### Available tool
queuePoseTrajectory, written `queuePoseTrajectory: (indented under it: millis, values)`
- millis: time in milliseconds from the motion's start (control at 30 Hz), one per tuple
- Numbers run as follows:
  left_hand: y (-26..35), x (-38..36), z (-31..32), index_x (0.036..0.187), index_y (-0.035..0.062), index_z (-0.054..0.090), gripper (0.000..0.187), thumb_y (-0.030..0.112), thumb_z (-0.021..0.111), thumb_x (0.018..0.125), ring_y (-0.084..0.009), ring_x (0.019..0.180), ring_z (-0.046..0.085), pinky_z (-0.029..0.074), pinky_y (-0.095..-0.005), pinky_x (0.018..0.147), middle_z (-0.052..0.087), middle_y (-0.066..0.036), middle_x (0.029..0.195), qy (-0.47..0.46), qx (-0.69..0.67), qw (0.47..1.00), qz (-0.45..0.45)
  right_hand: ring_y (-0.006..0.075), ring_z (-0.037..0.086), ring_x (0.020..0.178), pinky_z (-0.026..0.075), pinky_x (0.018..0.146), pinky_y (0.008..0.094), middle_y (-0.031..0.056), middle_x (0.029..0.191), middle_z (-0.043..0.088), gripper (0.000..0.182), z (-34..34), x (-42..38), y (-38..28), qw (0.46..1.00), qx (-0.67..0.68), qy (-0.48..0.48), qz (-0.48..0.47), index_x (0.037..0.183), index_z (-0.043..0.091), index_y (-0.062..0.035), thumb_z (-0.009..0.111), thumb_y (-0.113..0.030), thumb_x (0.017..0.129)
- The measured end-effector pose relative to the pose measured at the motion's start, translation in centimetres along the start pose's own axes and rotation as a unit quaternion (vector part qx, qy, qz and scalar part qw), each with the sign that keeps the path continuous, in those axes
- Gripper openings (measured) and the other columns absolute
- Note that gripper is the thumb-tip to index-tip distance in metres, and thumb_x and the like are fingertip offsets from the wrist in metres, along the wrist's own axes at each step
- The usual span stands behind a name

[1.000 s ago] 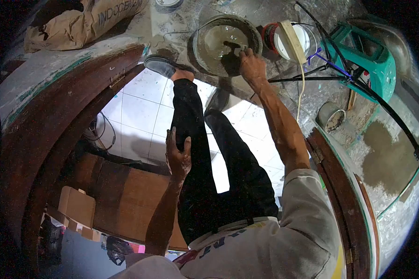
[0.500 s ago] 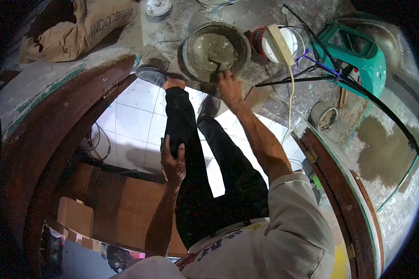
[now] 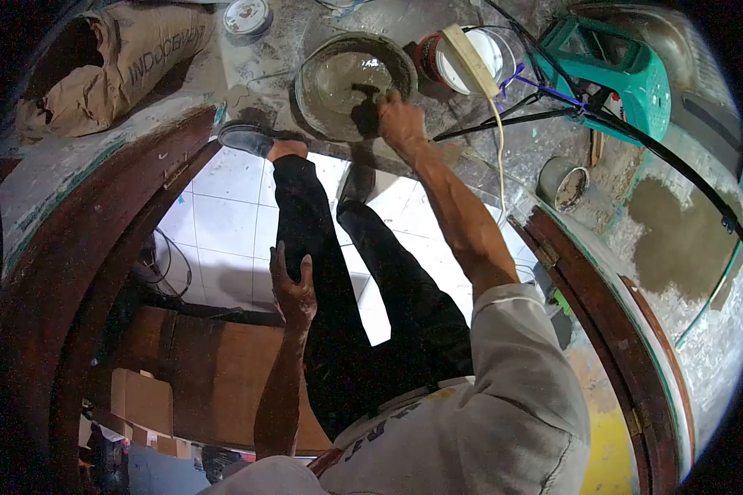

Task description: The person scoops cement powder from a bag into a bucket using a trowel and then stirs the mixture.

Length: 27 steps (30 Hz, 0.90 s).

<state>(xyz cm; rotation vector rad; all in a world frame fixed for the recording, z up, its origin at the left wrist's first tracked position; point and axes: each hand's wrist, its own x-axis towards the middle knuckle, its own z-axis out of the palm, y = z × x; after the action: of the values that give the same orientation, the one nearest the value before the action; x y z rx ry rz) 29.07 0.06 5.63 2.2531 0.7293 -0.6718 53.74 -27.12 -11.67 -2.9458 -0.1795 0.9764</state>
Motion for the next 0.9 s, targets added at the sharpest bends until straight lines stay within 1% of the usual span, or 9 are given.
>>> queuePoseTrajectory:
  millis: [233,400,500,567,600,700,733,800,900]
  values:
    - [-0.5,-0.3,0.2,0.157,0.0018,0.047,0.065,0.036,0.068,0.106,-0.0486,0.150,0.043,0.036,-0.0557,0.124,0.046,-0.032,0.159,0.003,-0.004,1.000,-0.003,0.0398,0.072,0.102,0.063,0.074,0.0550,0.0150,0.115,0.062,0.023,-0.5,0.1,-0.2,0.984,0.033,0.176,-0.004,0.120,0.063,-0.0117,0.057,-0.015,0.098]
    - [0.7,-0.3,-0.1,0.157,0.0037,0.048,0.064,0.036,0.068,0.105,-0.0493,0.150,0.042,0.036,-0.0554,0.123,0.047,-0.032,0.160,0.009,0.008,1.000,0.001,0.0411,0.072,0.104,0.063,0.077,0.0549,0.0190,0.123,0.061,0.031,3.9,-1.9,-2.5,0.991,0.030,0.125,-0.025,0.124,0.063,-0.0084,0.064,-0.012,0.094]
    - [2.8,-0.2,-0.3,0.159,0.0040,0.047,0.066,0.035,0.068,0.105,-0.0487,0.151,0.042,0.036,-0.0544,0.124,0.046,-0.031,0.161,-0.005,0.172,0.983,0.060,0.0321,0.073,0.099,0.063,0.075,0.0429,0.0184,0.125,0.062,0.041,3.8,-4.1,-3.0,0.975,0.197,0.078,0.060,0.130,0.058,-0.0025,0.074,-0.016,0.095]
    - [3.4,-0.2,0.2,0.162,-0.0019,0.041,0.073,0.040,0.066,0.107,-0.0440,0.155,0.038,0.033,-0.0567,0.126,0.041,-0.031,0.164,-0.002,0.179,0.966,0.188,0.0222,0.070,0.087,0.059,0.071,0.0352,0.0147,0.109,0.066,0.043,3.3,-5.9,-2.5,0.723,0.655,-0.030,0.219,0.130,0.057,-0.0016,0.079,-0.018,0.097]
    - [4.0,0.4,1.1,0.162,-0.0019,0.041,0.073,0.040,0.066,0.107,-0.0440,0.155,0.038,0.033,-0.0567,0.126,0.041,-0.031,0.164,-0.002,0.183,0.964,0.192,0.0222,0.070,0.087,0.059,0.071,0.0352,0.0147,0.109,0.066,0.043,3.1,-6.5,-2.2,0.719,0.658,-0.028,0.220,0.130,0.057,-0.0016,0.079,-0.018,0.097]
    - [5.7,4.7,5.6,0.161,0.0038,0.045,0.066,0.038,0.065,0.108,-0.0398,0.146,0.051,0.040,-0.0475,0.122,0.053,-0.028,0.156,-0.113,-0.165,0.978,0.062,0.0167,0.061,0.073,0.051,0.065,0.0304,0.0068,0.091,0.066,0.028,1.0,-9.2,-2.5,0.504,0.802,-0.016,0.319,0.118,0.063,-0.0006,0.075,-0.020,0.101]
    - [7.4,6.8,6.0,0.161,0.0038,0.045,0.066,0.038,0.065,0.108,-0.0398,0.146,0.051,0.040,-0.0475,0.122,0.053,-0.028,0.156,-0.119,-0.160,0.978,0.069,0.0167,0.061,0.073,0.051,0.065,0.0304,0.0068,0.091,0.066,0.028,1.5,-9.6,-2.4,0.497,0.806,-0.009,0.322,0.118,0.063,-0.0006,0.075,-0.020,0.101]
    - [11.6,9.9,6.5,0.168,0.0048,0.031,0.087,0.059,0.060,0.106,-0.0429,0.147,0.049,0.043,-0.0583,0.118,0.047,-0.026,0.162,-0.287,-0.290,0.895,-0.182,0.0166,0.062,0.081,0.052,0.070,0.0302,0.0066,0.098,0.066,0.018,3.7,-11.0,-1.8,0.433,0.870,-0.078,0.222,0.111,0.067,-0.0038,0.071,-0.019,0.102]
    - [13.0,12.8,8.8,0.163,0.0059,0.040,0.098,0.077,0.057,0.098,-0.0419,0.135,0.058,0.051,-0.0558,0.110,0.048,-0.026,0.160,-0.346,-0.314,0.848,-0.248,0.0181,0.063,0.091,0.053,0.081,0.0330,0.0059,0.103,0.068,0.017,3.5,-14.2,-4.0,0.396,0.874,-0.072,0.272,0.114,0.070,-0.0064,0.065,-0.013,0.100]
